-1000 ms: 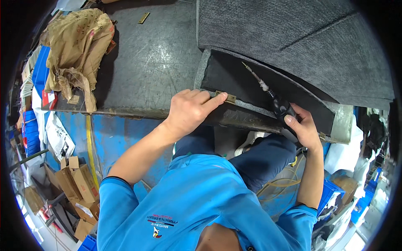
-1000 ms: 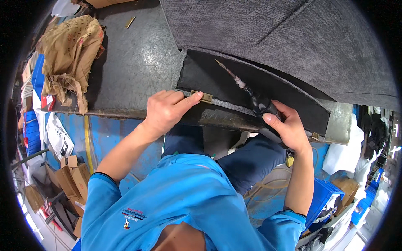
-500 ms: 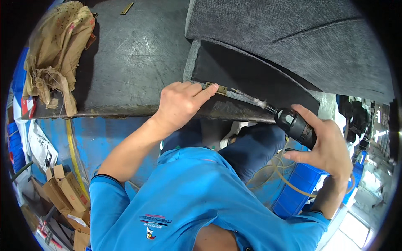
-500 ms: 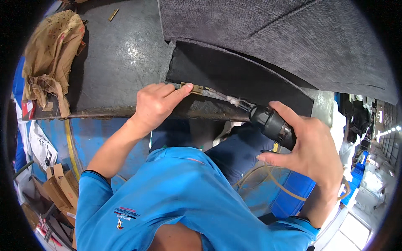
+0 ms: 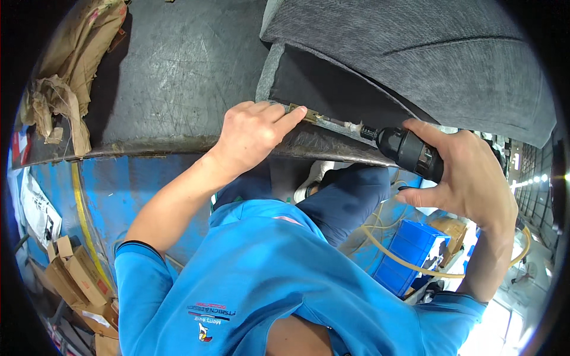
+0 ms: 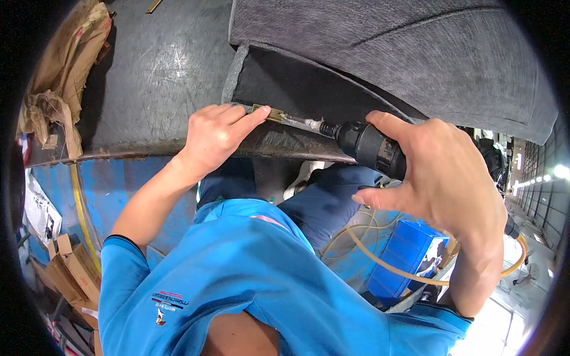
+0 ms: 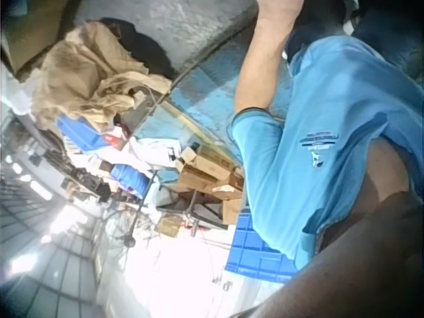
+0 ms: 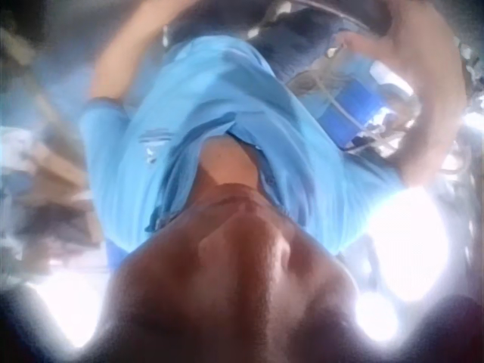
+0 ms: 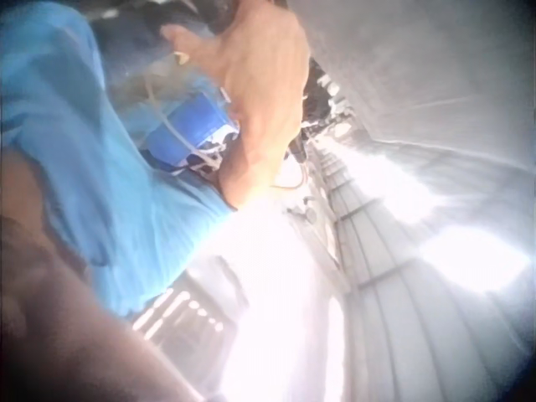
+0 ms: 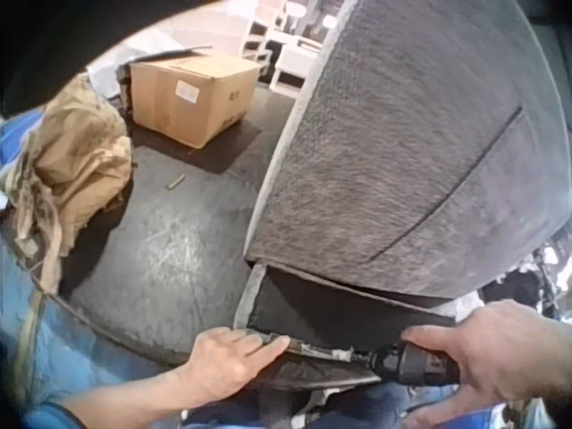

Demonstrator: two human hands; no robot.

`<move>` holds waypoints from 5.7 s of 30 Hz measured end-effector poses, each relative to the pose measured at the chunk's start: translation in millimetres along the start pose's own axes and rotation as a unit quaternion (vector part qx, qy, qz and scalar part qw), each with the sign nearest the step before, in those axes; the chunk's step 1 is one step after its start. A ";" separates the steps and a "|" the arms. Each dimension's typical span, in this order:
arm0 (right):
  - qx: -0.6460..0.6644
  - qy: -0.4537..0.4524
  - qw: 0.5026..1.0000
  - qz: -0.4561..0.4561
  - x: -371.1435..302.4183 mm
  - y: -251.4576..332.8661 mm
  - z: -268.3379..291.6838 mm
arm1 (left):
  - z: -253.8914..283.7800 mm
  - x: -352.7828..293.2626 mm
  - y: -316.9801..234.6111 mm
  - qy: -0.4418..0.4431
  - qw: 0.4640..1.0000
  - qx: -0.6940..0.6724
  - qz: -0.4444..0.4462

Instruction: The person assembles a grey upholstered furniture component. They use a rubber mallet to tap a metal ring into place, then use a pneumatic drill to secure metal brackets and hinges to the frame. The person handles screws and small hardware parts throughout the process.

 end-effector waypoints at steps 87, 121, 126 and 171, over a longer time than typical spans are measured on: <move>0.165 -0.058 0.983 0.049 -26.9 -17.2 -57.0 | -11.7 2.9 -81.1 -0.167 0.233 -0.783 0.552; -0.154 -0.051 0.986 -0.022 -1.2 63.9 7.0 | -21.2 18.7 -75.1 -0.188 0.164 -0.830 0.498; -0.158 -0.042 0.985 -0.058 -3.6 72.7 7.4 | -14.6 19.4 -71.9 -0.174 0.166 -0.829 0.505; -0.303 -0.082 0.943 0.110 9.5 109.6 19.1 | -7.4 53.2 69.2 0.100 0.896 -0.184 0.390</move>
Point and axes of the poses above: each hand's wrist, its own x-axis towards the middle knuckle, its own z-axis out of the back of the hand, y = z × x, the point moved 1 cm from there along x, towards the middle knuckle, and after that the axes turned 3 degrees about -z, right-handed, at the moved point
